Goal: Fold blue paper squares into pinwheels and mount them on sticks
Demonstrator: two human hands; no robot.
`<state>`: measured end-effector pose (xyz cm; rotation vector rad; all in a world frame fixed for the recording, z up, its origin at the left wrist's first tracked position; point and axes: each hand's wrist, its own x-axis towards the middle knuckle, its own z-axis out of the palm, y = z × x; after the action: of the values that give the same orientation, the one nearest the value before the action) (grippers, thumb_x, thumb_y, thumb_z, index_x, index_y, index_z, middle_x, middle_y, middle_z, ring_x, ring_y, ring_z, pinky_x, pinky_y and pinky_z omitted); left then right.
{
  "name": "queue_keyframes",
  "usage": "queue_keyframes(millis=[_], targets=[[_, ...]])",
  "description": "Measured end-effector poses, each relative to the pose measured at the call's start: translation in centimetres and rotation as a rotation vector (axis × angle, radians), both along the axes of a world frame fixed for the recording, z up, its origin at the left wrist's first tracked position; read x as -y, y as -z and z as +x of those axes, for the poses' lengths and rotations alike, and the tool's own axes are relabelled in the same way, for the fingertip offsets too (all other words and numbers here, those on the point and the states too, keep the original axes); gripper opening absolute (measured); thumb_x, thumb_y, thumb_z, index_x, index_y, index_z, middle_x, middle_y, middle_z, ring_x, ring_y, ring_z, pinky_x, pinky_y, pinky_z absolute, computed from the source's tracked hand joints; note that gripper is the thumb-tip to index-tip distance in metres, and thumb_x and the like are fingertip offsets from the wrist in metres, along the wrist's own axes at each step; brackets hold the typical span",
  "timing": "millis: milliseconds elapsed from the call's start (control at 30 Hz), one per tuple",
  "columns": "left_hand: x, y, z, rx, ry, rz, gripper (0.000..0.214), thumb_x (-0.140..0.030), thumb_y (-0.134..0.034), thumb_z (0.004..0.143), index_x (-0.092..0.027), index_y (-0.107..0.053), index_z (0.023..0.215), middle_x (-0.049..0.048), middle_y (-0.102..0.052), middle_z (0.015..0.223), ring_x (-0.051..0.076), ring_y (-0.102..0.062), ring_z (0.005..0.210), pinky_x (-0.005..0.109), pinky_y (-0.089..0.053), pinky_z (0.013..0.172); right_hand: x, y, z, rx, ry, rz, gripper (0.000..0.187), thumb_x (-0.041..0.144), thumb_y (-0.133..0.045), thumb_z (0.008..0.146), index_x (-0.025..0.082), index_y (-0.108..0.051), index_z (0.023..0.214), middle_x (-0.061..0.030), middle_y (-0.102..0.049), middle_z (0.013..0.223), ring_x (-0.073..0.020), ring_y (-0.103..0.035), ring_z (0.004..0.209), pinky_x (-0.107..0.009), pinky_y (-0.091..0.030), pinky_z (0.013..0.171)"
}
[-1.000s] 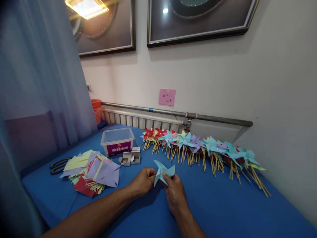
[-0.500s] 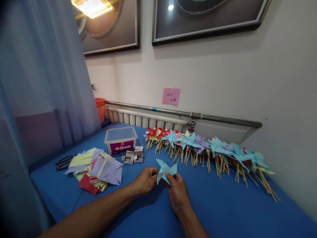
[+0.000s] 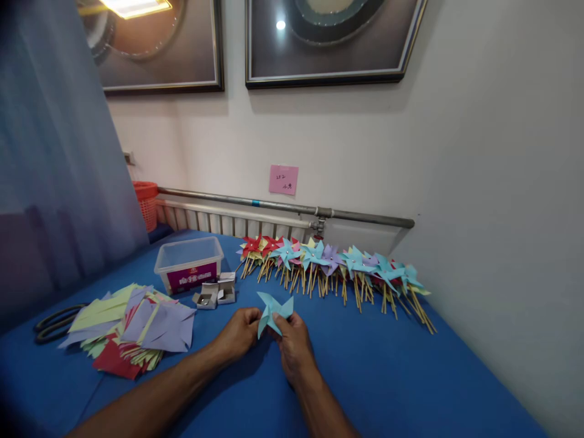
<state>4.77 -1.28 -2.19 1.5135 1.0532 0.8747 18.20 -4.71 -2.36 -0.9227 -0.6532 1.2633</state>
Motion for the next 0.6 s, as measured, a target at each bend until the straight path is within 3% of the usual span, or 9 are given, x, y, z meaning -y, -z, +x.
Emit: queue_keyframes(millis=[600], targets=[[-0.11, 0.45, 0.00, 0.011, 0.050, 0.011, 0.041, -0.056, -0.066, 0.077, -0.020, -0.051, 0.064, -0.0075, -0.037, 0.051, 0.009, -0.032, 0.051, 0.024, -0.023, 0.048, -0.21, 0.38, -0.24, 0.019, 0.016, 0.028, 0.036, 0.036, -0.089, 0.060, 0.018, -0.074, 0.088, -0.0048, -0.078, 0.087, -0.0234, -0.071, 0.082, -0.033, -0.054, 0.074]])
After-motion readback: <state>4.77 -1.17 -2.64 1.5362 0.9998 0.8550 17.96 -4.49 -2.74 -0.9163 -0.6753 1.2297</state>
